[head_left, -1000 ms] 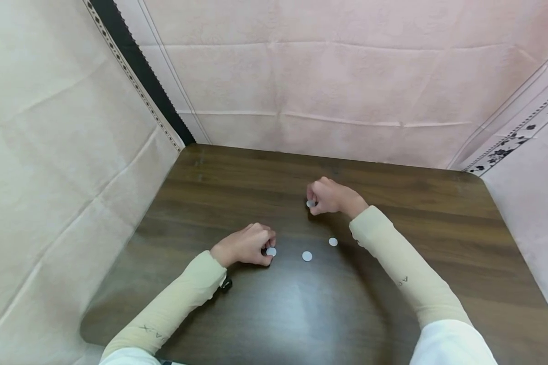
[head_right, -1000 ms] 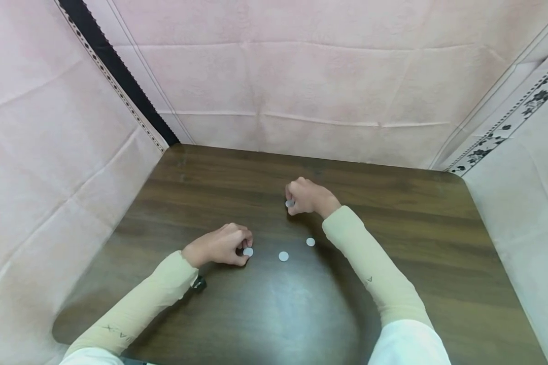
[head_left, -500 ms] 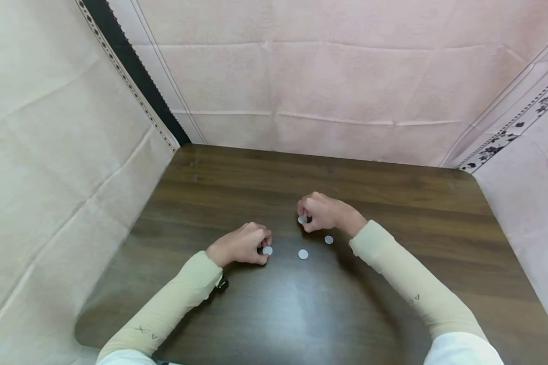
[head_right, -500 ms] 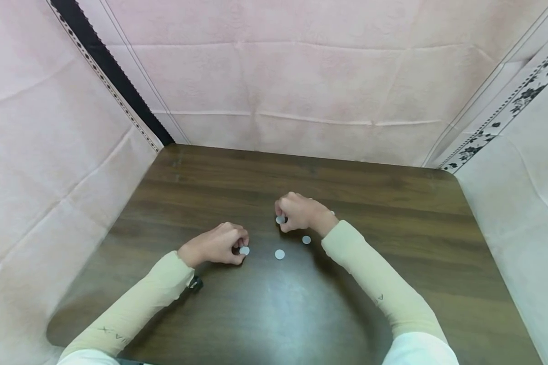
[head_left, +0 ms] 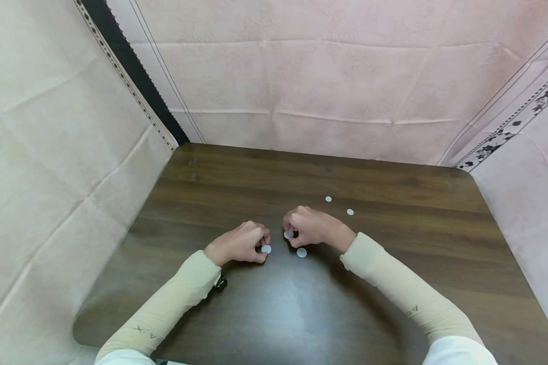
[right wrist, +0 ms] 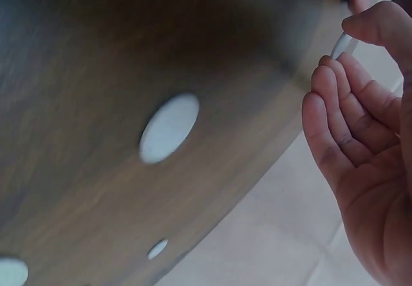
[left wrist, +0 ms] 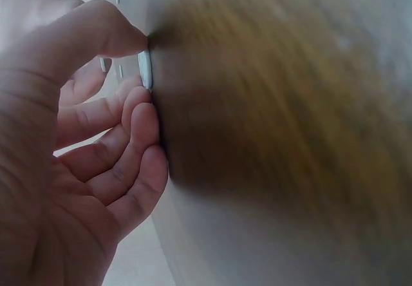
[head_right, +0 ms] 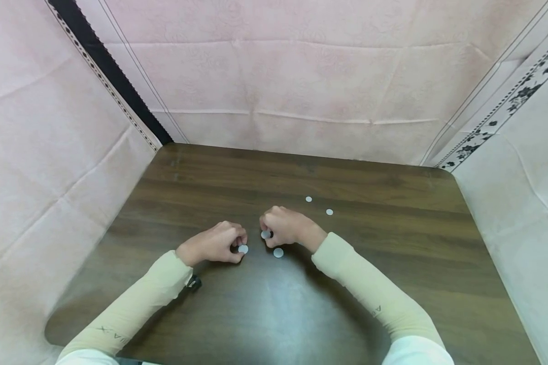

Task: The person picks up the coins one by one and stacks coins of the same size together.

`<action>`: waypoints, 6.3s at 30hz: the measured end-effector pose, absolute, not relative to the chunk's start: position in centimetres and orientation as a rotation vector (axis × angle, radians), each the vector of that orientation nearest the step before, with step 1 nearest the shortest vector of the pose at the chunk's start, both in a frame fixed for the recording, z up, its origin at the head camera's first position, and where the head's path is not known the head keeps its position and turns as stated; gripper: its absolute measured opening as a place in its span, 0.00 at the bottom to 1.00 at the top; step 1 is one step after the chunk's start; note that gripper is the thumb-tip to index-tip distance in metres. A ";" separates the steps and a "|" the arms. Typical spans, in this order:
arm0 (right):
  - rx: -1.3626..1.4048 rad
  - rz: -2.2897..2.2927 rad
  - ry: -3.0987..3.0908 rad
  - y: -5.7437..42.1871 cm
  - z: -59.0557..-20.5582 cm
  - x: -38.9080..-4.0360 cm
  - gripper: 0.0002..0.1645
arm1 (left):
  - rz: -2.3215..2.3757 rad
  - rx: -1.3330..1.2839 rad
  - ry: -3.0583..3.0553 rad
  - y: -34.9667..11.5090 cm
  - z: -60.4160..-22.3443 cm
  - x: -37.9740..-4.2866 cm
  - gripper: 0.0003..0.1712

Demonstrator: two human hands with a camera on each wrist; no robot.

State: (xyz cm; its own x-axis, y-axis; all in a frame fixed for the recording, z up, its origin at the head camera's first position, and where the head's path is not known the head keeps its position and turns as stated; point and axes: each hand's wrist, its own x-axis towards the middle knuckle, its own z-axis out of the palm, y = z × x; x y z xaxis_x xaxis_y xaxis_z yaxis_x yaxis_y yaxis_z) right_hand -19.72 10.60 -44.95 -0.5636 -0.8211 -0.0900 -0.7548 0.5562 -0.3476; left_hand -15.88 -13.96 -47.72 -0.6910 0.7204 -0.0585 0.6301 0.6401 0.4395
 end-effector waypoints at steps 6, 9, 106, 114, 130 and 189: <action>-1.387 -0.408 2.550 9.3 -44.9 -18.7 0.10 | 0.572 1.099 2.646 -14.1 -47.6 -15.9 0.09; -1.420 -0.405 2.551 8.6 -45.2 -18.2 0.10 | 0.570 1.108 2.649 -14.2 -47.6 -15.8 0.08; -1.440 -0.554 2.588 6.2 -46.8 -15.9 0.06 | 0.721 0.945 2.664 -14.7 -47.6 -14.8 0.08; -1.380 -0.518 2.619 9.1 -43.9 -16.0 0.10 | 0.742 0.871 2.636 -14.7 -47.8 -14.7 0.10; -1.127 -0.443 2.699 17.2 -42.4 -16.7 0.15 | 0.758 0.905 2.625 -14.8 -47.7 -14.6 0.10; -1.225 -0.312 2.660 19.6 -45.2 -16.2 0.06 | 0.769 0.907 2.619 -14.7 -47.5 -14.4 0.10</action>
State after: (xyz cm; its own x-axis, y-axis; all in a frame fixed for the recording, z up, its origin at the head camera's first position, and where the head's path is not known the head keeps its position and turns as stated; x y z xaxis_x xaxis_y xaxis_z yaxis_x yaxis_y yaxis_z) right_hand -16.20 19.63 -45.23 -0.6380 -0.7649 -0.0890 -0.7236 0.6350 -0.2704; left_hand -14.38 -14.72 -47.54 -0.7696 0.6343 -0.0729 0.4942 0.6641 0.5610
